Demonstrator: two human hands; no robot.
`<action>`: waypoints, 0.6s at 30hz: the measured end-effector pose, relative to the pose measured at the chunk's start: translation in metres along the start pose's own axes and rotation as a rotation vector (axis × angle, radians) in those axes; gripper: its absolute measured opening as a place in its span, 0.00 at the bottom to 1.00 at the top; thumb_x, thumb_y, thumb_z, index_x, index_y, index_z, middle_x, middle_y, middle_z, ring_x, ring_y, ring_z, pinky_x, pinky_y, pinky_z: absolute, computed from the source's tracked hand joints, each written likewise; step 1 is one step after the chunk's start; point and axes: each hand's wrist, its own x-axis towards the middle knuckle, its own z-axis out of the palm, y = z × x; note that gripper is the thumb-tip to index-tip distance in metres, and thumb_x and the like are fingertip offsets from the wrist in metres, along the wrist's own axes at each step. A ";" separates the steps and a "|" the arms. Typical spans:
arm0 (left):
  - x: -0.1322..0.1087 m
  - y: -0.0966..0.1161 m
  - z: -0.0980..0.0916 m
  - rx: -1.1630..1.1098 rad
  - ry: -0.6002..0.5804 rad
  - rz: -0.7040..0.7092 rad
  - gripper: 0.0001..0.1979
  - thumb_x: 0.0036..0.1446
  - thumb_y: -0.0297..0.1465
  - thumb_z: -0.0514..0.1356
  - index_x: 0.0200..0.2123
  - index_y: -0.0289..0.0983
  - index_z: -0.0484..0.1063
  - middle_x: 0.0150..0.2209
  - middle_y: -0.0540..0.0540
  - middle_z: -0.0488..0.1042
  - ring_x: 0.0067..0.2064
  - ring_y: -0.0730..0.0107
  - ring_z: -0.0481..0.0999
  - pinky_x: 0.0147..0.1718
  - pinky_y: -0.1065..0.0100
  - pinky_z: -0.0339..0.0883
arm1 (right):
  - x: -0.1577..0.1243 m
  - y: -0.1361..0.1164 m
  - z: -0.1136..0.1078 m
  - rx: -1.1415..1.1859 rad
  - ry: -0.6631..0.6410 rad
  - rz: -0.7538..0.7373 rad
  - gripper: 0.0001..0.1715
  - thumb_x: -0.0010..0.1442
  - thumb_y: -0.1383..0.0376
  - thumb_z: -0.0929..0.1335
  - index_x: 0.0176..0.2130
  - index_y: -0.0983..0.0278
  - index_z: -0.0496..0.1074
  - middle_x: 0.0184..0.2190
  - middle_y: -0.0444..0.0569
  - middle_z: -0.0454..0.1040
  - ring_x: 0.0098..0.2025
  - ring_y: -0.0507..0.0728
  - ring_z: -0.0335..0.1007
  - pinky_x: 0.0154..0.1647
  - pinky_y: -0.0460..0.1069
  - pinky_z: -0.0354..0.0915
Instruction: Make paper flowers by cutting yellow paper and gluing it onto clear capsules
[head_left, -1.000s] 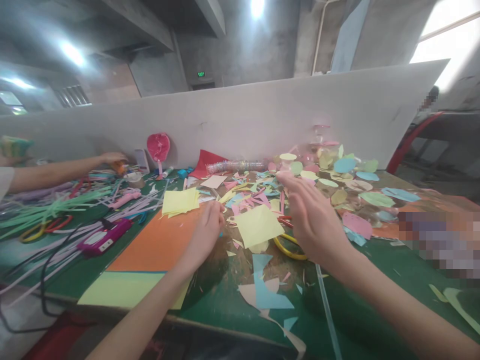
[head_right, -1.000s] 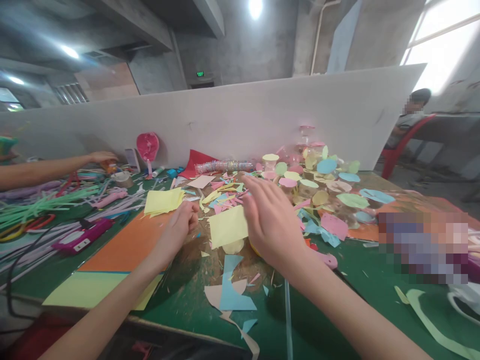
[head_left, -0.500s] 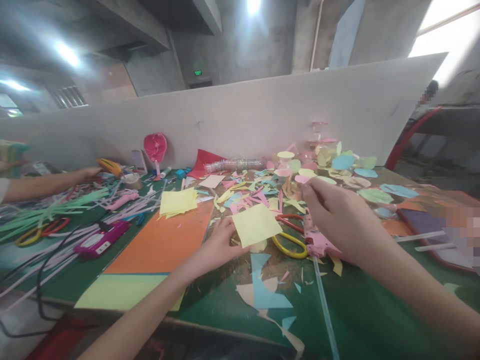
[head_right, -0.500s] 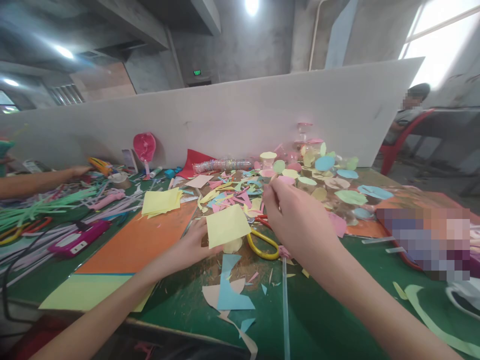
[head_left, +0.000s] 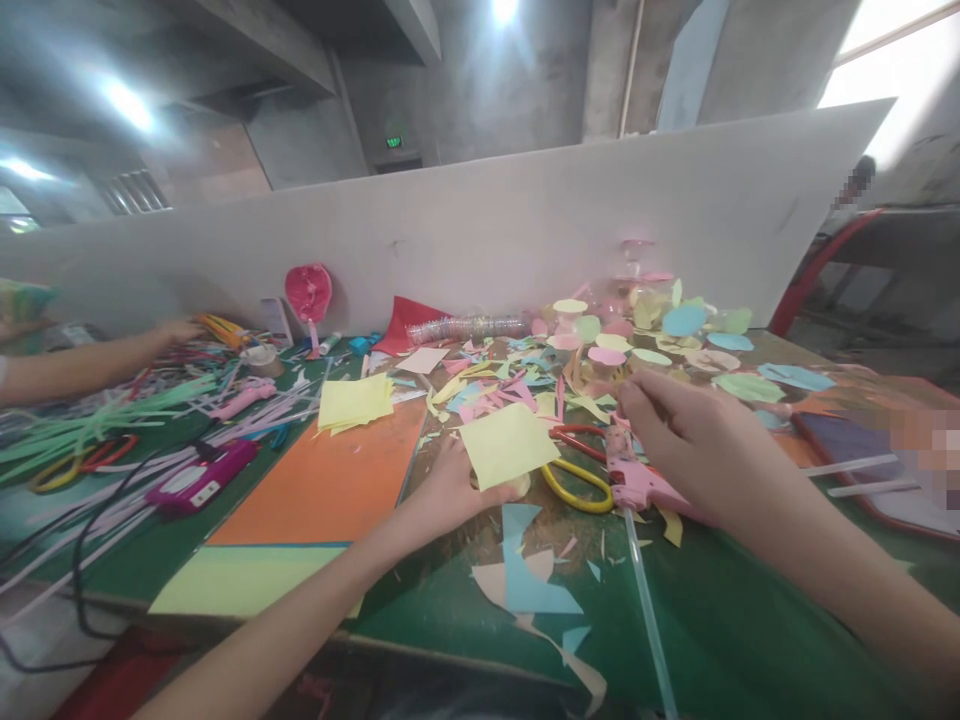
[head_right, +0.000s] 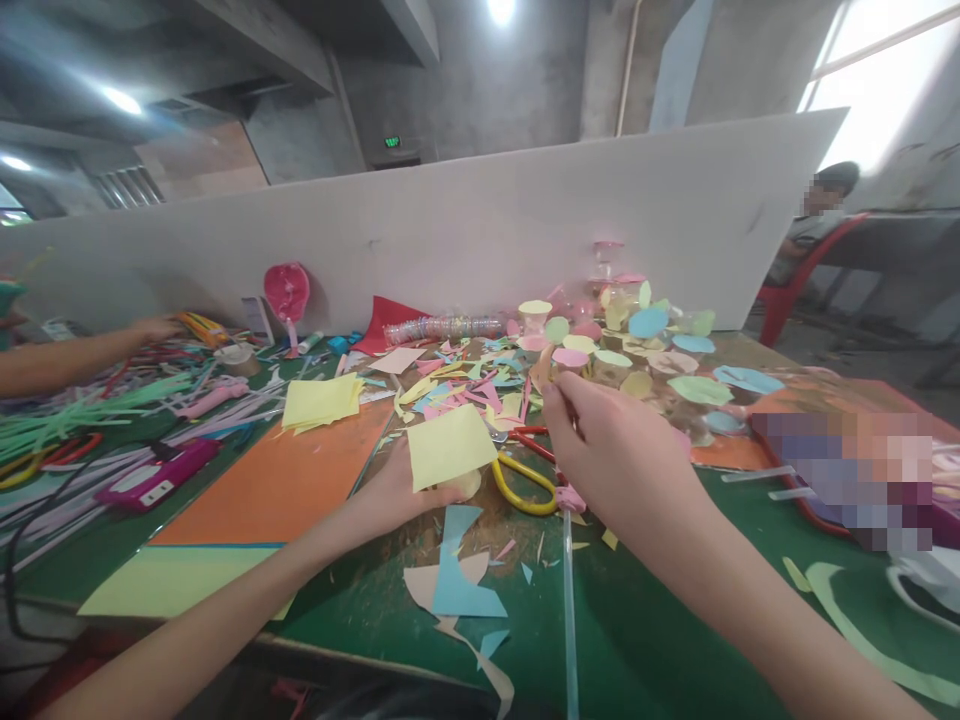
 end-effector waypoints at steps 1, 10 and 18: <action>0.000 -0.001 -0.001 0.001 0.019 -0.013 0.30 0.49 0.44 0.67 0.55 0.43 0.71 0.56 0.42 0.73 0.58 0.48 0.68 0.55 0.53 0.63 | -0.001 0.001 0.000 -0.002 -0.002 0.004 0.20 0.66 0.56 0.55 0.24 0.59 0.51 0.15 0.40 0.57 0.17 0.53 0.55 0.20 0.47 0.48; 0.003 -0.009 -0.023 -0.068 0.094 -0.239 0.25 0.49 0.43 0.66 0.50 0.40 0.73 0.52 0.40 0.75 0.50 0.48 0.76 0.45 0.57 0.69 | 0.000 0.006 0.004 -0.074 -0.027 -0.008 0.19 0.66 0.57 0.56 0.24 0.59 0.55 0.15 0.41 0.62 0.19 0.54 0.60 0.20 0.47 0.48; 0.003 0.002 -0.040 0.147 0.111 -0.401 0.23 0.52 0.52 0.58 0.35 0.37 0.70 0.34 0.42 0.76 0.36 0.55 0.75 0.32 0.65 0.63 | 0.008 0.006 0.013 -0.227 -0.248 -0.120 0.19 0.67 0.63 0.56 0.29 0.60 0.69 0.22 0.48 0.73 0.22 0.56 0.68 0.20 0.48 0.50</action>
